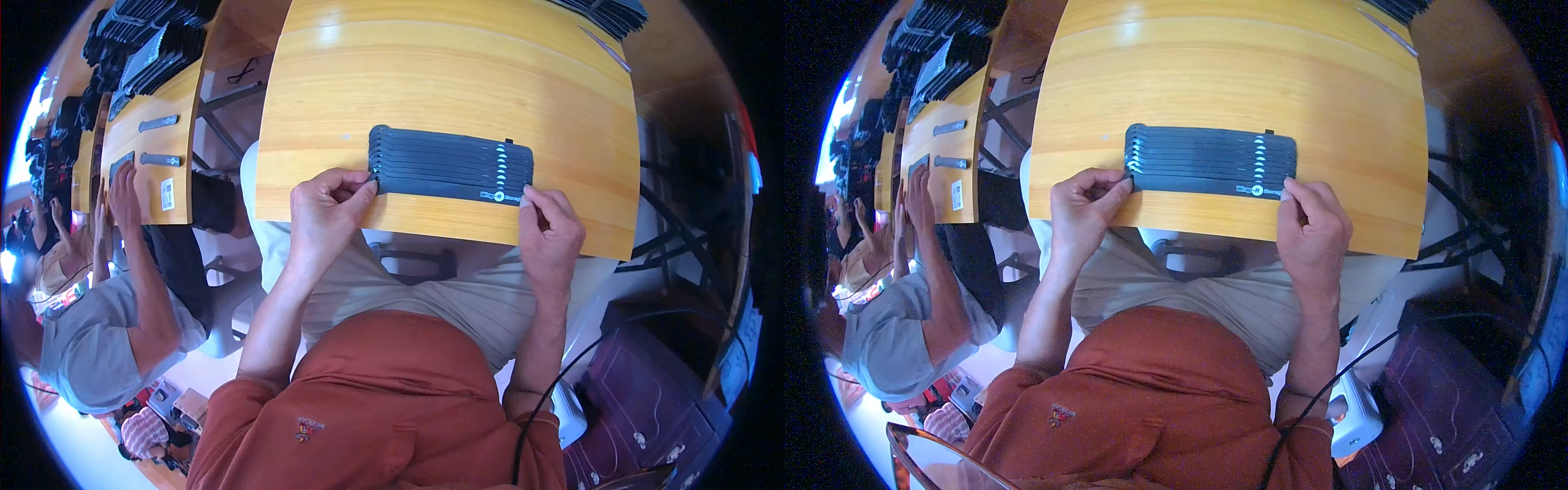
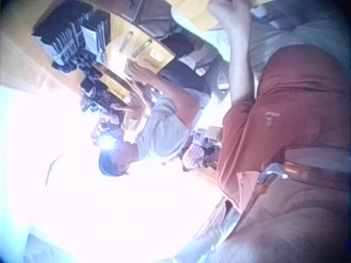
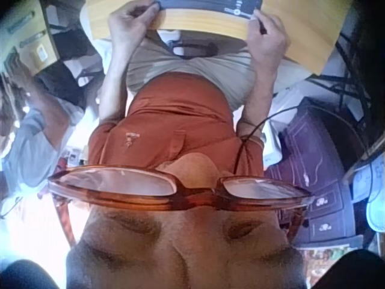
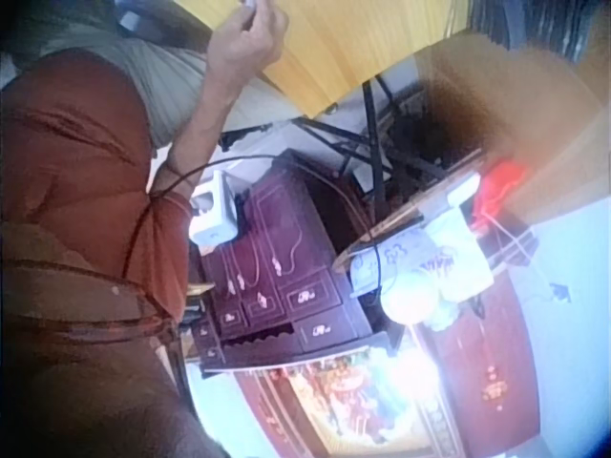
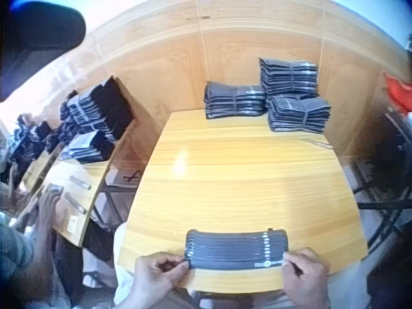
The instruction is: Aligning and stacking black silicone wristbands on a wooden workbench.
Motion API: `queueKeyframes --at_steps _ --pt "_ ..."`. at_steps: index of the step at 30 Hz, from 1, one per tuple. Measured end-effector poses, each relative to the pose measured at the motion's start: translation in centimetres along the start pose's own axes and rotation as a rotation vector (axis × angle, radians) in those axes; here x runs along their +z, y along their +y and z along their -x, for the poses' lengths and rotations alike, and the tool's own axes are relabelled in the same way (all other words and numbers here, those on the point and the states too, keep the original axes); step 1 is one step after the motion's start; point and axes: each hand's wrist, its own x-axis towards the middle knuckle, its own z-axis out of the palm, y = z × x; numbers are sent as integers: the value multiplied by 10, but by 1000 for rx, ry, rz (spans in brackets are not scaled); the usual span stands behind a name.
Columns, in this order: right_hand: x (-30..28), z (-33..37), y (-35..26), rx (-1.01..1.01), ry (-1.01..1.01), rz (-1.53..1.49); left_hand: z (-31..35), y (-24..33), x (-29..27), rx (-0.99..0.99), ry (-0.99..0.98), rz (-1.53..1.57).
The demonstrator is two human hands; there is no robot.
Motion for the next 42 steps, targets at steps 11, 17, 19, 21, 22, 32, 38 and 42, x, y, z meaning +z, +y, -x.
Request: queueKeyframes --at_steps 11,17,19,21,22,32,38,42 --pt "-1 -1 -2 20 -24 28 0 5 -2 0 -12 -37" --pt "-2 -1 -2 8 -18 28 0 6 -1 -1 -9 -61" --pt "-2 -1 1 -31 -14 54 0 7 -1 7 -6 -86" --pt "-3 -1 -2 -19 -16 45 -1 7 -1 16 -4 -110" --pt "-3 -1 -3 -6 -21 33 -1 5 0 34 1 -106" --pt "-2 -1 2 -43 -8 65 5 9 0 355 46 -375" --pt "-2 -1 1 -69 -13 77 12 11 5 570 96 -582" --pt "-1 0 -2 -124 -6 163 19 18 8 643 103 -741"
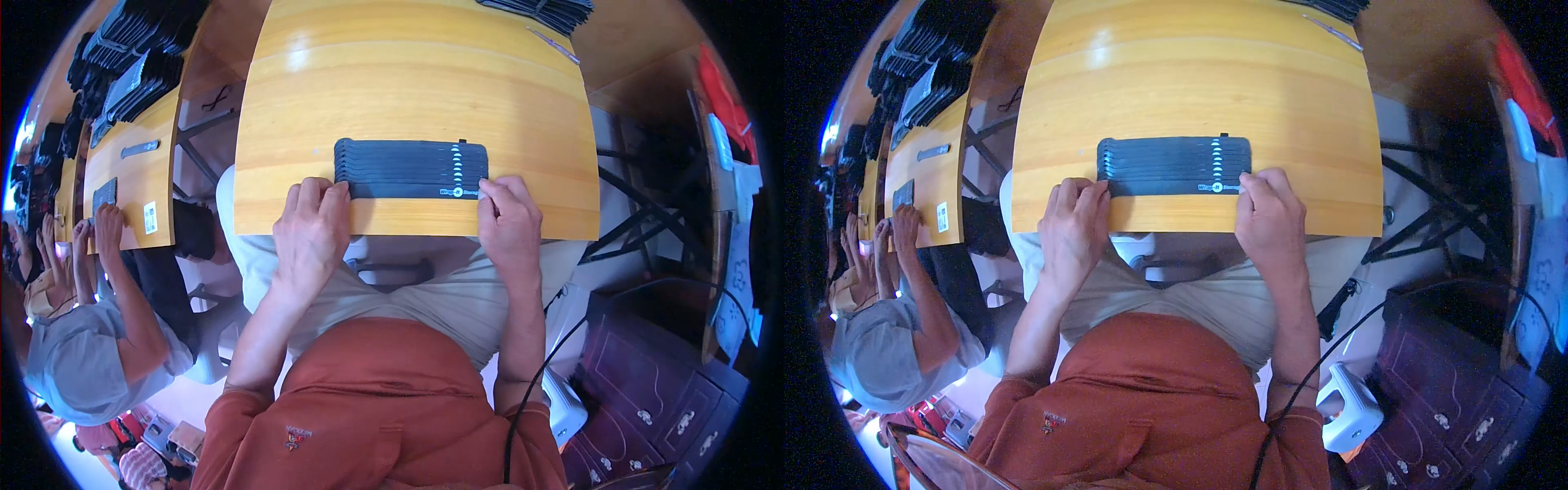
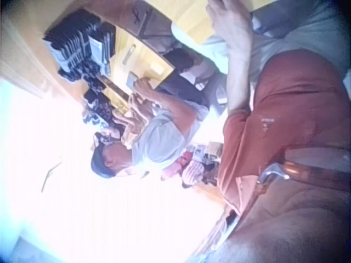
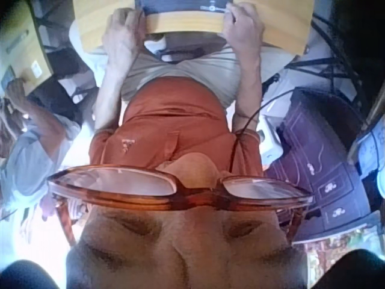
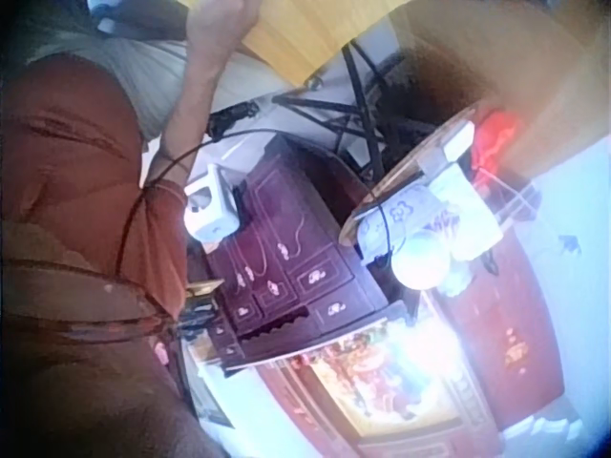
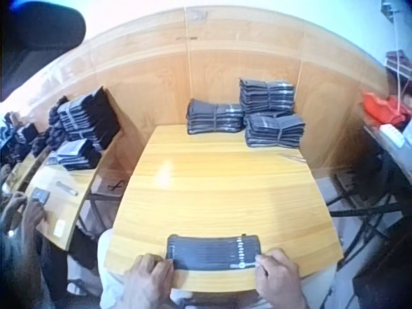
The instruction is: Aligning and stacking black silicone wristbands on a wooden workbench.
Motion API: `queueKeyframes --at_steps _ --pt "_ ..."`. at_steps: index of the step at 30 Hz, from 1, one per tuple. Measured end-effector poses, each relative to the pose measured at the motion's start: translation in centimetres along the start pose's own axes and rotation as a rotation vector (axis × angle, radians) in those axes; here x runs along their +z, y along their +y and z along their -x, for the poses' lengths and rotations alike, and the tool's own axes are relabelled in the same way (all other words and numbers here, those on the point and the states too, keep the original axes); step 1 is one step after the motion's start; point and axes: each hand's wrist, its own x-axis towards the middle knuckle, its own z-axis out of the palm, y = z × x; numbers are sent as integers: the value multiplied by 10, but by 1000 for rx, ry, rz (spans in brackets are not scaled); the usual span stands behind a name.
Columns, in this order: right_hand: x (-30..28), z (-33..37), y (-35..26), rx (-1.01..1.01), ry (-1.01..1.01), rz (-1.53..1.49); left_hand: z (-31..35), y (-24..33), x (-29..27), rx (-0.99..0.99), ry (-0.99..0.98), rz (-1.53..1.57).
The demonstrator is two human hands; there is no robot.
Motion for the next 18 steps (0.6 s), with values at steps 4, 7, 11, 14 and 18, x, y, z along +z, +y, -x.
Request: queueKeyframes --at_steps 4,7,11,14,18 --pt "-2 0 1 -57 6 52 1 7 6 173 -10 -51" --pt "-5 2 -4 -69 -57 208 7 8 15 267 -63 -58" --pt "2 8 -21 -164 -64 414 15 7 20 287 -154 -93" --pt "33 17 -41 -379 -67 303 19 5 22 279 -177 -129" --pt "50 25 -50 -373 -207 213 22 -1 24 283 -189 -138"
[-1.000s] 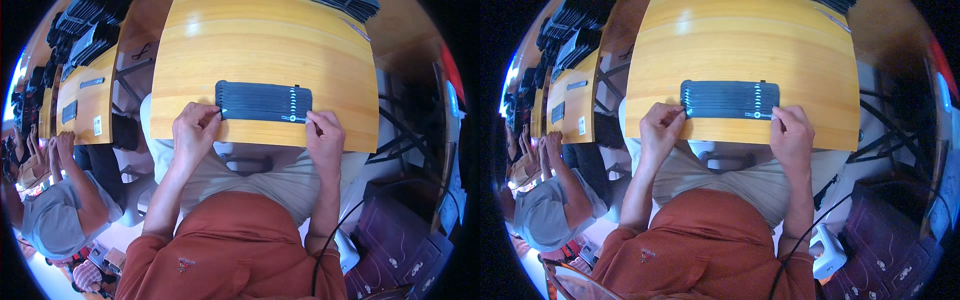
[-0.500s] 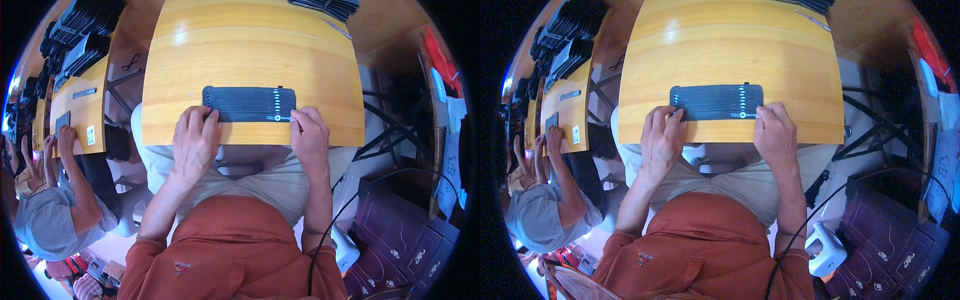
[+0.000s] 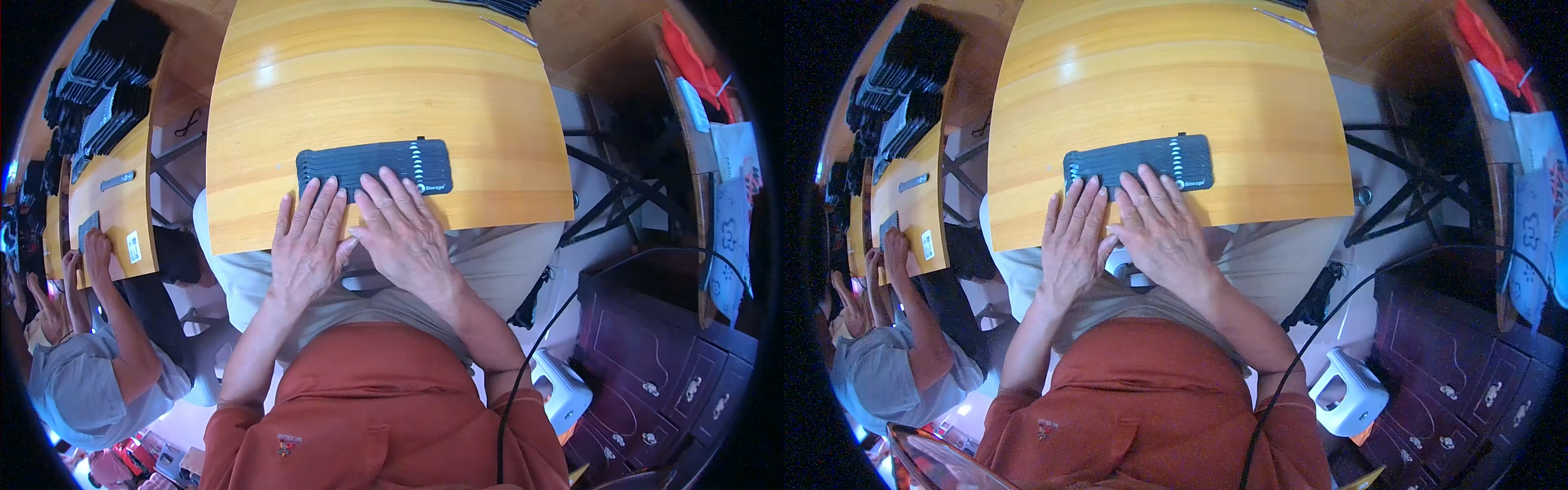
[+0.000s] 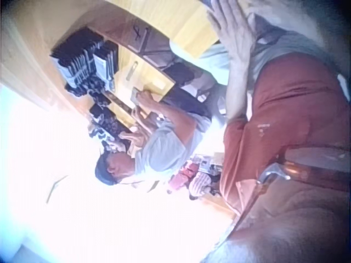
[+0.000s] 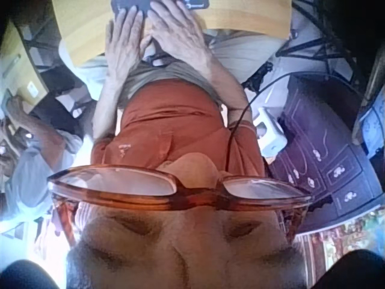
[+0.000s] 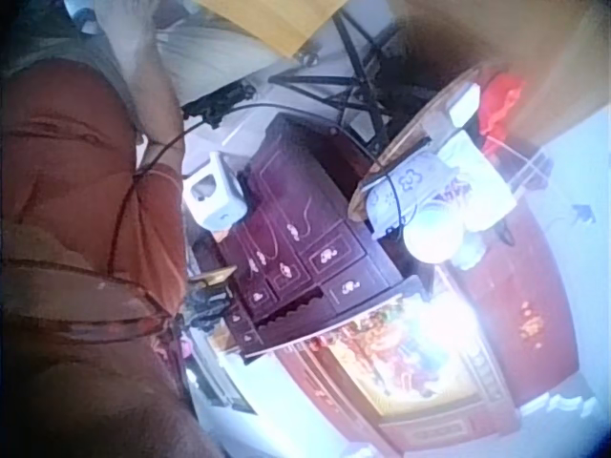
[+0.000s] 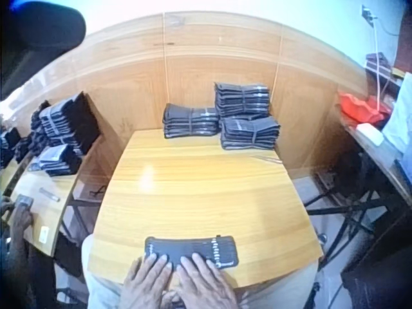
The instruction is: Aligning and stacking black silicone wristbands on a wooden workbench.
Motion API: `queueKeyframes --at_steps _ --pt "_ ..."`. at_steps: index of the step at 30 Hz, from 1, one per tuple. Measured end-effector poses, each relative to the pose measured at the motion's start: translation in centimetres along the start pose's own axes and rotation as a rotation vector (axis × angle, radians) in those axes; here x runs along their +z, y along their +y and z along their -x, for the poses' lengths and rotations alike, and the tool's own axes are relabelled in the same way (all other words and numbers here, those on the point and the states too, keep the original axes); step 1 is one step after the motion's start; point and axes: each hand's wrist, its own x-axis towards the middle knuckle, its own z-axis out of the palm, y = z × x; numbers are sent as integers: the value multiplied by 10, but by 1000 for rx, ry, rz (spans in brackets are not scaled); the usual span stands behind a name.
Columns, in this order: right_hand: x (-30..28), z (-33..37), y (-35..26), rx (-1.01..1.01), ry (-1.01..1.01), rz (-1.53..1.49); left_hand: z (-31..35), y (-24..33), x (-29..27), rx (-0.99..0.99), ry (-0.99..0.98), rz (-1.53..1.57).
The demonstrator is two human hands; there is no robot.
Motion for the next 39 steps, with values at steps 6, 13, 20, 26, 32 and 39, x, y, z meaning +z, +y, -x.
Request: queueKeyframes --at_steps 6,13,20,26,32,39 --pt "-15 35 44 180 105 119 4 -19 -8 43 -69 -43" --pt "-22 34 49 173 160 123 10 -32 -13 -23 -15 -62" --pt "-29 24 48 121 235 51 -14 -22 -29 -347 89 344" --pt "-30 17 44 140 217 36 -46 -40 -38 -462 -22 433" --pt "-32 3 28 117 172 57 -54 -56 -22 -474 -91 730" --pt "5 -41 -2 -67 171 -35 -65 -62 -22 -735 -136 1455"
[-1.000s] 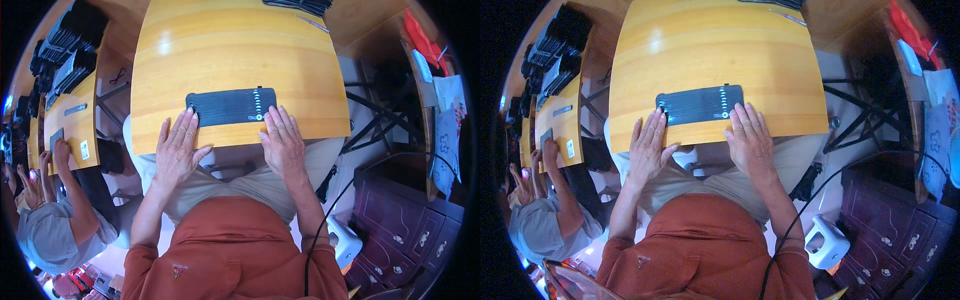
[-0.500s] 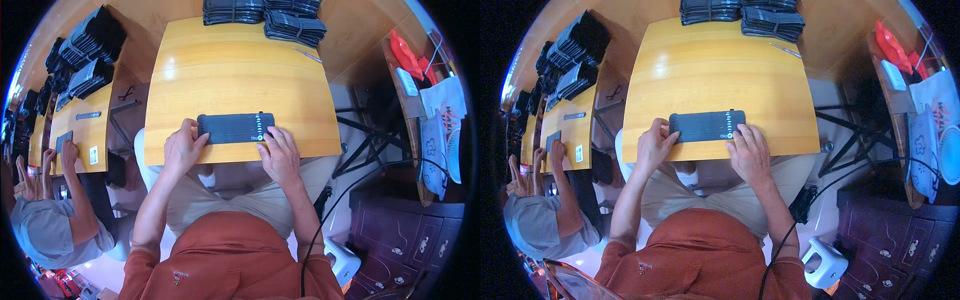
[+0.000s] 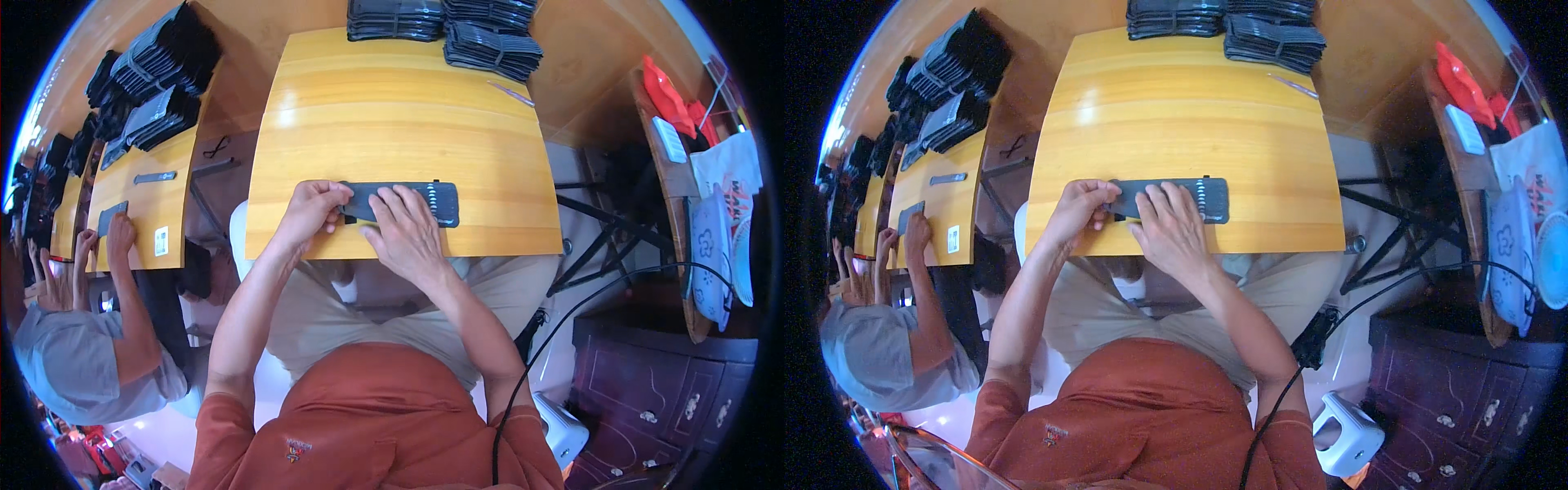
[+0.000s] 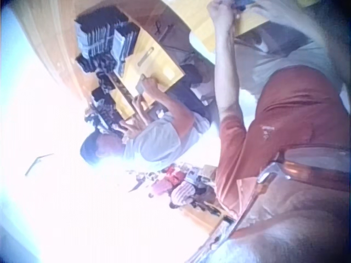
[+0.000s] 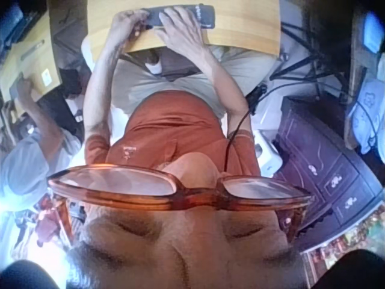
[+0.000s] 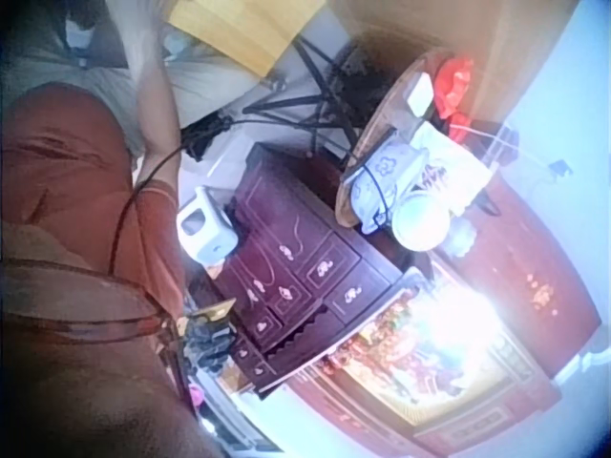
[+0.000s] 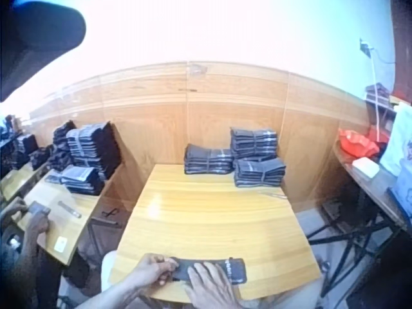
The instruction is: Aligning and stacking black silicone wristbands on a wooden workbench.
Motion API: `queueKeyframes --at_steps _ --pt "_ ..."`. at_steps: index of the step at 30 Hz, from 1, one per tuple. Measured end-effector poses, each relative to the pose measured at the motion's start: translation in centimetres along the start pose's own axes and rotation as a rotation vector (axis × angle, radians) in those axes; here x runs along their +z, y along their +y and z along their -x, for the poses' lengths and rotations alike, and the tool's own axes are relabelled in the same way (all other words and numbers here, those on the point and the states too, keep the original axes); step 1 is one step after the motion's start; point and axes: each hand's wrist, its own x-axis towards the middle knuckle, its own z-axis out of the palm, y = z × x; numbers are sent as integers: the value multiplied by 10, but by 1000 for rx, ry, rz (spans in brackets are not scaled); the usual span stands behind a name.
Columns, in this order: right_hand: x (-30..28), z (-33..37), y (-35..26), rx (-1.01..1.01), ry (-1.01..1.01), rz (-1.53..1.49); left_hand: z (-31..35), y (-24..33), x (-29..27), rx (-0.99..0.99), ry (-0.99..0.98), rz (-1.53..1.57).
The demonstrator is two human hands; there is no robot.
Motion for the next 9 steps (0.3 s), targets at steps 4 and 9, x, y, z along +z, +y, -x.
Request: queueKeyframes --at_steps 4,9 --pt "6 -18 12 -21 -73 33 -5 4 -2 -63 -18 176" --pt "-4 -16 34 -111 -178 39 -5 4 -2 -84 -9 244"
